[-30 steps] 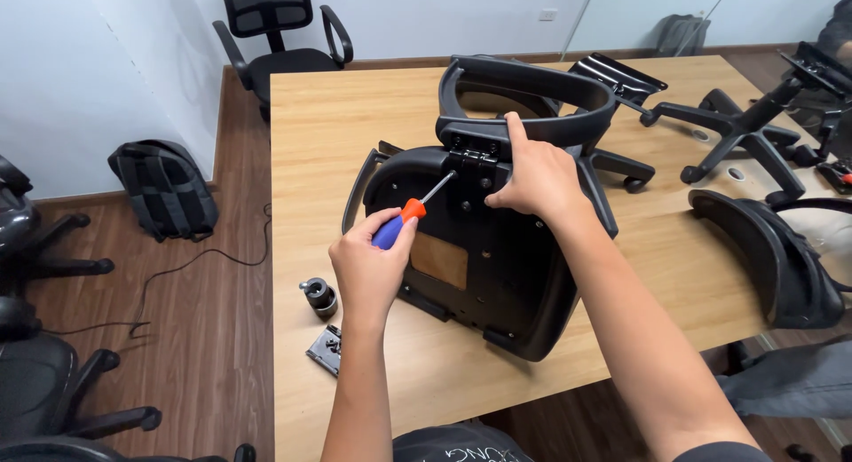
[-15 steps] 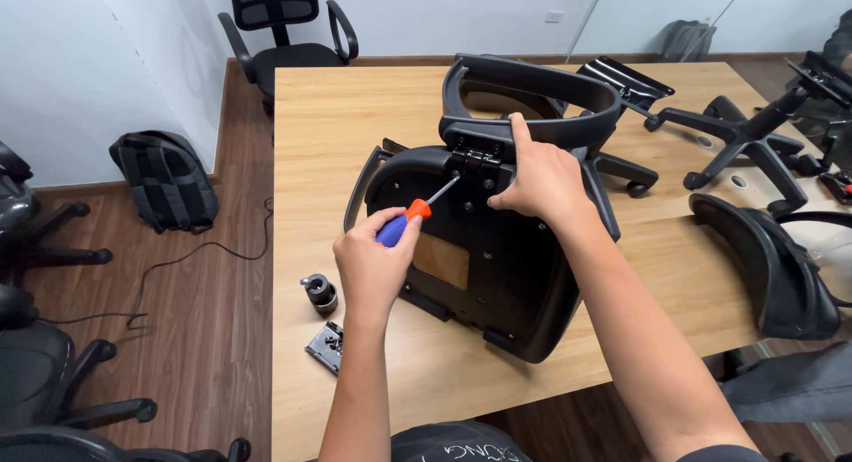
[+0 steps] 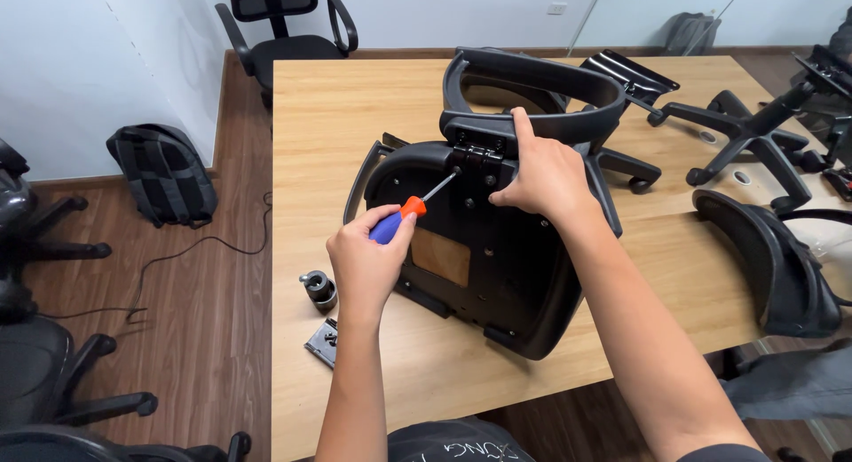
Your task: The person assembles an office chair on a wooden table. They align a black metal mounting bracket against the underside of the seat, position an armrest frame, insert screws by hand, and use a screwdriver to drive the screws into the seat base, repositioning the seat as they work.
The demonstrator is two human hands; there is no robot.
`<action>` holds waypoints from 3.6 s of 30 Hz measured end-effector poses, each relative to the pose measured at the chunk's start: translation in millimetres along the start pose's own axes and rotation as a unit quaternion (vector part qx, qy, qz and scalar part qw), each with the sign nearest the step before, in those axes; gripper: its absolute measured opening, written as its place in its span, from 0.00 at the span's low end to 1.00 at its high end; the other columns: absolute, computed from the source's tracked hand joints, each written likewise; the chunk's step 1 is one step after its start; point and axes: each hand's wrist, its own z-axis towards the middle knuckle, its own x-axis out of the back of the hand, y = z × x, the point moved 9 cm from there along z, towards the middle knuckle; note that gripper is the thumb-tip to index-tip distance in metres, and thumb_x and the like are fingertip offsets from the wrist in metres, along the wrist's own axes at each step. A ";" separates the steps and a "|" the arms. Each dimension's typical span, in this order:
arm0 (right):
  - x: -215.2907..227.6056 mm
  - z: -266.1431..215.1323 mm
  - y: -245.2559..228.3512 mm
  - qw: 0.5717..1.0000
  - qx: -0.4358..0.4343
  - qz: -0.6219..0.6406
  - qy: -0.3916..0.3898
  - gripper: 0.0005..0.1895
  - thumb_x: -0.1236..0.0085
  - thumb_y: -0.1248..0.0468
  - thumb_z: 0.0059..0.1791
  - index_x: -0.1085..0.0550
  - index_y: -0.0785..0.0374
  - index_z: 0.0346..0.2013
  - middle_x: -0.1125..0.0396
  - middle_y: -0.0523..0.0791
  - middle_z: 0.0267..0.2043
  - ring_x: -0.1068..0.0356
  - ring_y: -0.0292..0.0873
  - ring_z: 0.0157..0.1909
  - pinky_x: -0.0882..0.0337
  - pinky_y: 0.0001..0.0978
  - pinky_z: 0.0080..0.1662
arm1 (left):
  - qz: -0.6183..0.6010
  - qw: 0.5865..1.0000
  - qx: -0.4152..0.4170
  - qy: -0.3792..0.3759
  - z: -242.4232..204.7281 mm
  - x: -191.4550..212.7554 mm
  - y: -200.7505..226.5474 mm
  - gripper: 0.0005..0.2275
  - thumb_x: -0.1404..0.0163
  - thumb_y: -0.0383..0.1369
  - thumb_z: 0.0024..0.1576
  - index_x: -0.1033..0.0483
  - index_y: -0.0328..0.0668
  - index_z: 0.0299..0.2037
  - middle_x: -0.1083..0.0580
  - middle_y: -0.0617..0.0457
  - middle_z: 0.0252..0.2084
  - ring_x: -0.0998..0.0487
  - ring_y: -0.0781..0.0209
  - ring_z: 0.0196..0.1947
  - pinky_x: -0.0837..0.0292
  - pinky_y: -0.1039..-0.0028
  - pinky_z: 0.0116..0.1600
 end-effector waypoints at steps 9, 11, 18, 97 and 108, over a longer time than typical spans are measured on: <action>1.7 -0.5 -1.4 1.000 -0.006 -0.002 -0.010 0.69 0.21 0.50 0.30 0.53 0.64 0.75 0.27 0.57 0.42 0.26 0.58 0.48 0.27 0.45 0.51 | 0.013 1.000 -0.022 0.011 3.3 6.8 11.6 0.13 0.36 0.37 0.49 0.15 0.39 0.40 0.18 0.44 0.31 0.15 0.58 0.28 0.21 0.72 0.36; 1.1 0.3 -0.8 1.000 -0.006 -0.002 -0.010 0.69 0.21 0.50 0.30 0.54 0.64 0.75 0.27 0.57 0.43 0.26 0.58 0.48 0.27 0.45 0.51 | 0.018 1.000 -0.021 0.008 3.7 4.9 9.8 0.13 0.36 0.38 0.49 0.15 0.39 0.40 0.18 0.43 0.31 0.15 0.58 0.28 0.21 0.72 0.37; 0.1 1.7 -1.8 1.000 -0.002 -0.006 -0.008 0.70 0.21 0.50 0.30 0.54 0.64 0.75 0.27 0.57 0.43 0.27 0.58 0.49 0.27 0.45 0.51 | 0.026 1.000 -0.012 0.002 5.4 1.3 2.9 0.13 0.36 0.38 0.49 0.15 0.40 0.40 0.18 0.43 0.30 0.15 0.57 0.28 0.21 0.72 0.37; -3.2 2.8 -1.3 1.000 -0.004 -0.019 0.000 0.71 0.21 0.51 0.29 0.54 0.65 0.76 0.26 0.56 0.40 0.26 0.58 0.48 0.27 0.46 0.50 | -0.256 0.944 -0.149 0.147 -19.4 -7.7 -5.9 0.17 0.49 0.18 0.61 0.24 0.37 0.60 0.35 0.50 0.54 0.25 0.66 0.49 0.20 0.77 0.54; -1.2 0.2 1.0 1.000 -0.020 -0.010 -0.007 0.71 0.21 0.51 0.29 0.54 0.65 0.76 0.26 0.58 0.43 0.26 0.59 0.50 0.27 0.46 0.53 | -0.159 0.960 -0.156 0.172 -18.5 -1.5 -0.1 0.16 0.37 0.24 0.57 0.20 0.38 0.56 0.30 0.48 0.48 0.23 0.61 0.43 0.19 0.74 0.49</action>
